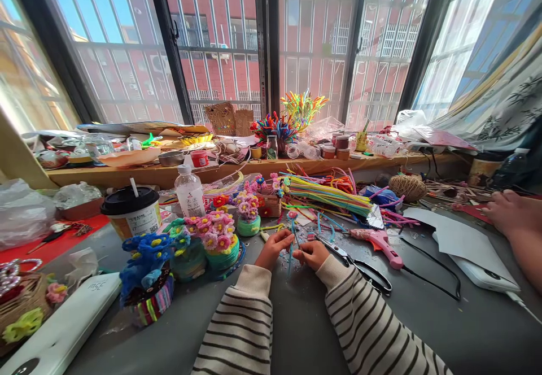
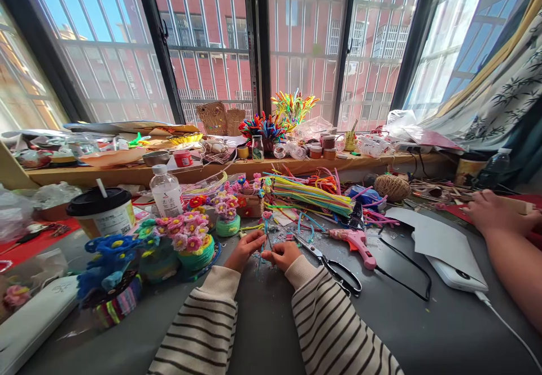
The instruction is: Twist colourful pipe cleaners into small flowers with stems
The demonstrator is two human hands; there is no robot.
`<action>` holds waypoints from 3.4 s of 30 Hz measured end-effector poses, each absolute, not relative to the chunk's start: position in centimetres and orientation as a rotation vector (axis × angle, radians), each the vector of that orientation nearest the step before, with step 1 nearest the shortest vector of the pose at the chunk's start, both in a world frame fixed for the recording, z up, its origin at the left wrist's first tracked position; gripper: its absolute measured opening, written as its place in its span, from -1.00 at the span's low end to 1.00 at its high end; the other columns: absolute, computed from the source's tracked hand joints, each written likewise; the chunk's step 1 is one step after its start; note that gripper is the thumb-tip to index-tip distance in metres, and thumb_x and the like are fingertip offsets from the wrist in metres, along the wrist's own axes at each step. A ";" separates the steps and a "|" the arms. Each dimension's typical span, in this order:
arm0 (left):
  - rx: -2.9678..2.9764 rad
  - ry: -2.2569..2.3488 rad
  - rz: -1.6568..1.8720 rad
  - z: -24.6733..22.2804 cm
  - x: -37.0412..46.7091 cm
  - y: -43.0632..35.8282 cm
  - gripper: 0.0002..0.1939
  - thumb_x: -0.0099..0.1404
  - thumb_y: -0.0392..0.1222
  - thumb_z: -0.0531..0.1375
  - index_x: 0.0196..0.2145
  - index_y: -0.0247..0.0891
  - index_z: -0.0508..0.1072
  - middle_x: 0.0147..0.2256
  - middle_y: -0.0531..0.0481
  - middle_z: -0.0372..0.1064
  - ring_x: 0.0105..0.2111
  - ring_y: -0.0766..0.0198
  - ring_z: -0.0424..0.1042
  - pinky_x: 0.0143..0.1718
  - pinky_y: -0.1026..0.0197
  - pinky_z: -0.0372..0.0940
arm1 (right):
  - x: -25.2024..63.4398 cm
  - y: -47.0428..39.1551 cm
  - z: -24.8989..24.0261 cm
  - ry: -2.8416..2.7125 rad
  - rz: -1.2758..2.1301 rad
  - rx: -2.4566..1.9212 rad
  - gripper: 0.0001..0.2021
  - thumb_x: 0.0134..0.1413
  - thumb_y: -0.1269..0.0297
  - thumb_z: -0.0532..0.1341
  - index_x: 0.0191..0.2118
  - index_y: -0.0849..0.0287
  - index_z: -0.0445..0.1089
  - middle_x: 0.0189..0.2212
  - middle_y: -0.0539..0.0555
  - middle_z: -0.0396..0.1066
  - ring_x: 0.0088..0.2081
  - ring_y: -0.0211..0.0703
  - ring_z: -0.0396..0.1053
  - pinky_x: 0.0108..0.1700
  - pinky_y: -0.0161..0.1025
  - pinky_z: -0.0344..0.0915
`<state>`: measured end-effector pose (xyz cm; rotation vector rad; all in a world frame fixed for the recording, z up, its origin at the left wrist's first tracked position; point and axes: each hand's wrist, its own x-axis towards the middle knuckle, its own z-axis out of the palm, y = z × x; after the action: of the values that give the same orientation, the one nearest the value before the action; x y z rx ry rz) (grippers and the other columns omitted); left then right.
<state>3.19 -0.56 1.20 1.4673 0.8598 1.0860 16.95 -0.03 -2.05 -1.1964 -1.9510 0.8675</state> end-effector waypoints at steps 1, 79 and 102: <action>1.461 0.867 1.103 1.2 3.2 -0.5 -0.80 -0.03 -0.11 0.06 -0.67 -0.23 0.16 -0.66 0.10 -0.01 -0.63 0.40 0.01 -0.58 0.31 0.01 | 17.0 0.0 -2.1 -1.939 0.858 -1.204 -0.48 -0.29 -0.17 0.05 -0.81 0.26 0.16 -0.84 -0.07 0.09 -0.72 -0.43 -0.03 -0.66 -0.41 -0.13; 0.823 0.836 1.409 1.0 3.0 0.0 -0.79 -0.25 -0.23 0.28 -0.58 -0.28 0.34 -0.63 0.17 0.25 -0.60 0.50 0.25 -0.50 0.44 0.16 | 15.9 -0.3 -2.3 -1.665 1.172 -1.096 -0.56 -0.40 -0.06 0.19 -0.56 0.31 0.43 -0.76 -0.10 0.01 -0.64 -0.41 -0.09 -0.59 -0.38 -0.10; 0.856 0.920 1.315 0.4 3.1 0.2 -0.79 -0.30 -0.24 0.30 -0.61 -0.29 0.38 -0.63 0.11 0.29 -0.63 0.48 0.26 -0.54 0.41 0.21 | 16.2 -0.1 -2.1 -1.685 1.105 -1.108 -0.56 -0.37 -0.09 0.15 -0.53 0.25 0.43 -0.74 -0.07 0.13 -0.63 -0.37 0.03 -0.55 -0.37 0.02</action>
<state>3.07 0.21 0.43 0.8562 0.9205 1.3154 16.16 -0.08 -2.08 -1.1079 -1.6848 1.1049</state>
